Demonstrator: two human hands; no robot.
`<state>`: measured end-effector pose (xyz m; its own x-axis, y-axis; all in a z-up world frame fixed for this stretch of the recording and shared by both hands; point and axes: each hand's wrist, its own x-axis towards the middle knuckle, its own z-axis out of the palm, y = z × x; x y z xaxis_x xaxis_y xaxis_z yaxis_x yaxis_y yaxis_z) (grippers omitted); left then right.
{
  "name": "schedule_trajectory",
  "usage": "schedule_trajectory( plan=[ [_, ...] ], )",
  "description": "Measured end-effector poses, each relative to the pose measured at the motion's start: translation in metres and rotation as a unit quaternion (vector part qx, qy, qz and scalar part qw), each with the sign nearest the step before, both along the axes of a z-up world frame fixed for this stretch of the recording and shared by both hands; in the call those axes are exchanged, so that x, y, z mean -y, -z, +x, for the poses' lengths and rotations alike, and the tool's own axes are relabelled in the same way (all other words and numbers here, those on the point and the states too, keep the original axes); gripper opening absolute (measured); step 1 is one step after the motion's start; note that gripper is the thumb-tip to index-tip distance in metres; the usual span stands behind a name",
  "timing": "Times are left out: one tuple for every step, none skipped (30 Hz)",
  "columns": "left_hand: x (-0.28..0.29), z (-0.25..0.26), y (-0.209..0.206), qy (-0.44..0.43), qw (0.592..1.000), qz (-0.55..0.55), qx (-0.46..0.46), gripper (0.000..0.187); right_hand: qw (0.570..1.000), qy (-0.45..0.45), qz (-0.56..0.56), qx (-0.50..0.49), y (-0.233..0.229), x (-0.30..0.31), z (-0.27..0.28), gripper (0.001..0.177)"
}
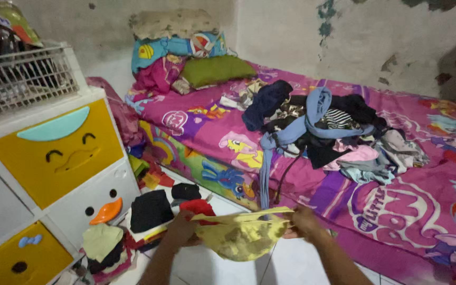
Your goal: The person folds various garments on the floor and places them into a multi-drawer storage unit. Items include a yellow cloth, a black t-shirt, a pink cloth, and a blue cloth. The person opens and closes several drawers to store the folded clothes.
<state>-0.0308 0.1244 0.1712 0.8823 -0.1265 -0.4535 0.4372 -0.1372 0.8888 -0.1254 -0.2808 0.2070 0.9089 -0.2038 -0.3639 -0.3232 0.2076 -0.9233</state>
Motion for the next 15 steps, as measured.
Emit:
schedule_trajectory(
  plan=[
    [0.008, -0.007, -0.002, -0.02, 0.994, -0.111, 0.013, 0.05, 0.998, 0.017, 0.066, -0.003, -0.001, -0.011, -0.001, 0.023],
    [0.013, -0.015, -0.003, -0.04, 0.974, -0.221, 0.025, 0.055, 0.996, 0.033, 0.08, -0.005, -0.003, -0.019, -0.002, 0.026],
    [0.019, -0.021, -0.002, -0.06, 0.942, -0.328, 0.036, 0.059, 0.994, 0.048, 0.094, -0.01, -0.002, -0.027, -0.006, 0.03],
    [0.028, -0.024, -0.002, -0.09, 0.935, -0.342, 0.027, 0.06, 0.992, 0.063, 0.108, -0.014, -0.002, -0.031, -0.007, 0.035],
    [0.032, -0.026, -0.001, -0.121, 0.927, -0.355, 0.016, 0.061, 0.992, 0.037, 0.122, -0.009, 0.0, -0.035, -0.007, 0.033],
    [0.033, -0.027, 0.001, -0.152, 0.918, -0.367, 0.006, 0.062, 0.991, 0.011, 0.135, -0.003, 0.004, -0.038, -0.009, 0.033],
    [0.033, -0.026, 0.002, -0.159, 0.917, -0.365, -0.006, 0.066, 0.989, -0.013, 0.149, 0.002, 0.007, -0.037, -0.009, 0.035],
    [0.032, -0.023, 0.005, -0.166, 0.917, -0.363, -0.017, 0.071, 0.988, -0.014, 0.156, 0.003, 0.011, -0.037, -0.006, 0.035],
    [0.032, -0.023, 0.011, -0.174, 0.916, -0.36, -0.032, 0.075, 0.986, -0.013, 0.164, 0.0, 0.018, -0.036, -0.007, 0.036],
    [0.032, -0.021, 0.017, -0.177, 0.915, -0.358, -0.049, 0.075, 0.985, -0.012, 0.172, -0.002, 0.025, -0.035, -0.005, 0.036],
    [0.03, -0.023, 0.026, -0.181, 0.914, -0.357, -0.068, 0.074, 0.987, -0.025, 0.159, -0.003, 0.034, -0.033, -0.006, 0.036],
    [0.031, -0.025, 0.035, -0.185, 0.912, -0.354, -0.087, 0.073, 0.988, -0.037, 0.147, -0.003, 0.041, -0.031, -0.006, 0.037],
    [0.031, -0.023, 0.042, -0.19, 0.914, -0.348, -0.088, 0.068, 0.989, -0.051, 0.136, -0.007, 0.046, -0.031, 0.0, 0.038],
    [0.032, -0.019, 0.049, -0.195, 0.915, -0.342, -0.089, 0.064, 0.985, -0.043, 0.165, -0.004, 0.049, -0.03, 0.006, 0.042],
    [0.033, -0.019, 0.058, -0.2, 0.916, -0.335, -0.091, 0.059, 0.98, -0.035, 0.195, -0.001, 0.055, -0.031, 0.009, 0.046]
  ],
)
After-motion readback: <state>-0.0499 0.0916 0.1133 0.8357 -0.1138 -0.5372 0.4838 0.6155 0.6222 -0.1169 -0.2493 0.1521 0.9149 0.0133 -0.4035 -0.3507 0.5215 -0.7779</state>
